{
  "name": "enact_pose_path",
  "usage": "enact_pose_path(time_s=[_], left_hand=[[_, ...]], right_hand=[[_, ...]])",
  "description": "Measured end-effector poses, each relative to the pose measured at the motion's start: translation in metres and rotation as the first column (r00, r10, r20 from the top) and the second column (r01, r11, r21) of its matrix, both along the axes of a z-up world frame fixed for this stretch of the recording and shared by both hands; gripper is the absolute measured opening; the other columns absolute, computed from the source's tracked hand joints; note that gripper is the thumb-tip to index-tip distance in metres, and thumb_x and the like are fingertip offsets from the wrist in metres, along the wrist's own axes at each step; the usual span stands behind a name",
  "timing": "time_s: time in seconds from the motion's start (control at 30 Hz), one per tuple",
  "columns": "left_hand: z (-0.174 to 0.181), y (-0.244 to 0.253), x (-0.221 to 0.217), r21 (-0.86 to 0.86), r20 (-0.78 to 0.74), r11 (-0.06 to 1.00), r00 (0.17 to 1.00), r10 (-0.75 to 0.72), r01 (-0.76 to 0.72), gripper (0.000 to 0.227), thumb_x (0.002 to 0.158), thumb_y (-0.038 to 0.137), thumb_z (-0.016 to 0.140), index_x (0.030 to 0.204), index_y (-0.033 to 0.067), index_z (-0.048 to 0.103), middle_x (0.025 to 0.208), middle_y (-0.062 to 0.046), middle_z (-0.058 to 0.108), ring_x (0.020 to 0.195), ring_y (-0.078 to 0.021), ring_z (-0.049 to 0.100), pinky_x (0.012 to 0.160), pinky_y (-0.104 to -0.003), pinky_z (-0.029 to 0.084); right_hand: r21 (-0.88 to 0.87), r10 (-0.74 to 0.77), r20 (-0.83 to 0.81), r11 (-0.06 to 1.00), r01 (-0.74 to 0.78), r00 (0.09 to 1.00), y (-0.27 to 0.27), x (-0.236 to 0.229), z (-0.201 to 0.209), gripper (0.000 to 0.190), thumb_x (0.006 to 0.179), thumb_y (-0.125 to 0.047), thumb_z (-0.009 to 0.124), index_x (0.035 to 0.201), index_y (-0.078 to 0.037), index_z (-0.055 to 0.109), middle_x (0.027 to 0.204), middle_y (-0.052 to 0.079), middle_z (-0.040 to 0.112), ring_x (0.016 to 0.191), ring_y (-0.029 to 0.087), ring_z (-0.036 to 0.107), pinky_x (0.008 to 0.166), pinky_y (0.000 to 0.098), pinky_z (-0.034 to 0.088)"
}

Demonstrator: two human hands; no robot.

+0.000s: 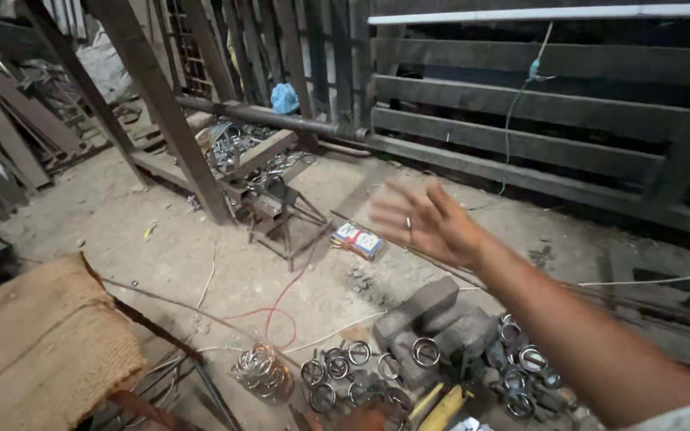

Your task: The person sits on the floor and welds metal rings using a handheld welding tool. They pick up rings, position them on a brick, weld them, and place the finished pieces into a pile.

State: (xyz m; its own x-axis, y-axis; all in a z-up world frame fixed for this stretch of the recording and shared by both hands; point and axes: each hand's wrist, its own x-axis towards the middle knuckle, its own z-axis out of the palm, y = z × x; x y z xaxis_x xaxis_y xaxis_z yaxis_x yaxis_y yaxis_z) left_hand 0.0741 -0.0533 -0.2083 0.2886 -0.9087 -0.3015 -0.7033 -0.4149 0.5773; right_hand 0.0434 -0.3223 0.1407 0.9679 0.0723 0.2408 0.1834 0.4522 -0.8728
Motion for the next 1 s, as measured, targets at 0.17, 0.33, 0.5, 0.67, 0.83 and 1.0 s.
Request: enact_pose_path(time_s=[0.17,0.33,0.5,0.67,0.83,1.0], left_hand=[[-0.01,-0.001,0.002,-0.024,-0.001,1.0,1.0,-0.017,0.017,0.056,0.091,0.037,0.071,0.141,0.0165,0.058,0.134,-0.023,0.06,0.125,-0.0416,0.058,0.104,-0.052,0.047],[-0.011,-0.002,0.003,-0.042,0.005,0.999,1.0,-0.023,0.023,0.058,0.091,0.038,0.072,0.143,0.0171,0.056,0.138,-0.023,0.057,0.129,-0.0415,0.056,0.105,-0.051,0.046],[-0.014,-0.002,-0.002,-0.053,-0.009,0.999,1.0,-0.013,0.012,0.061,0.091,0.039,0.072,0.145,0.0178,0.054,0.142,-0.023,0.054,0.132,-0.0415,0.053,0.107,-0.05,0.045],[-0.021,-0.014,-0.003,-0.074,-0.003,0.997,1.0,-0.01,0.01,0.063,0.092,0.039,0.073,0.147,0.0184,0.052,0.146,-0.023,0.05,0.135,-0.0415,0.051,0.109,-0.05,0.043],[-0.03,-0.003,0.006,-0.087,0.002,0.996,1.0,0.02,-0.019,0.066,0.092,0.04,0.073,0.15,0.0191,0.051,0.15,-0.023,0.047,0.139,-0.0414,0.049,0.111,-0.049,0.042],[-0.003,0.017,-0.009,-0.258,0.012,0.966,1.0,0.011,-0.007,0.068,0.092,0.041,0.074,0.152,0.0197,0.049,0.154,-0.023,0.044,0.142,-0.0414,0.046,0.112,-0.049,0.041]], right_hand=[[-0.675,-0.208,0.103,0.703,0.222,0.973,0.031,-0.044,0.068,0.106,0.083,-0.081,0.042,0.163,-0.015,0.021,0.162,0.015,0.041,0.138,0.033,0.053,0.112,0.0493,0.042],[-0.92,-0.056,-0.384,0.111,-0.377,0.921,0.034,-0.137,0.041,0.086,0.084,-0.067,0.055,0.153,-0.017,0.047,0.154,0.008,0.055,0.137,0.028,0.055,0.11,0.0451,0.045],[-0.782,-0.22,-0.586,-0.101,-0.616,0.78,-0.008,-0.216,0.005,0.077,0.085,-0.048,0.075,0.151,-0.016,0.048,0.142,0.008,0.059,0.129,0.023,0.062,0.108,0.0379,0.052],[-0.834,-0.412,-0.506,0.008,-0.552,0.758,-0.043,-0.26,-0.045,0.066,0.089,-0.038,0.072,0.15,-0.025,0.051,0.137,0.01,0.061,0.122,0.026,0.066,0.101,0.0381,0.056],[-0.758,-0.388,-0.633,0.133,-0.639,0.67,-0.064,-0.28,-0.089,0.063,0.092,-0.032,0.074,0.151,-0.032,0.052,0.14,0.004,0.058,0.124,0.02,0.062,0.101,0.0324,0.057],[-0.758,-0.432,-0.637,0.201,-0.621,0.638,-0.079,-0.279,-0.101,0.057,0.094,-0.039,0.072,0.148,-0.031,0.054,0.144,-0.002,0.054,0.128,0.015,0.063,0.104,0.0321,0.055]])
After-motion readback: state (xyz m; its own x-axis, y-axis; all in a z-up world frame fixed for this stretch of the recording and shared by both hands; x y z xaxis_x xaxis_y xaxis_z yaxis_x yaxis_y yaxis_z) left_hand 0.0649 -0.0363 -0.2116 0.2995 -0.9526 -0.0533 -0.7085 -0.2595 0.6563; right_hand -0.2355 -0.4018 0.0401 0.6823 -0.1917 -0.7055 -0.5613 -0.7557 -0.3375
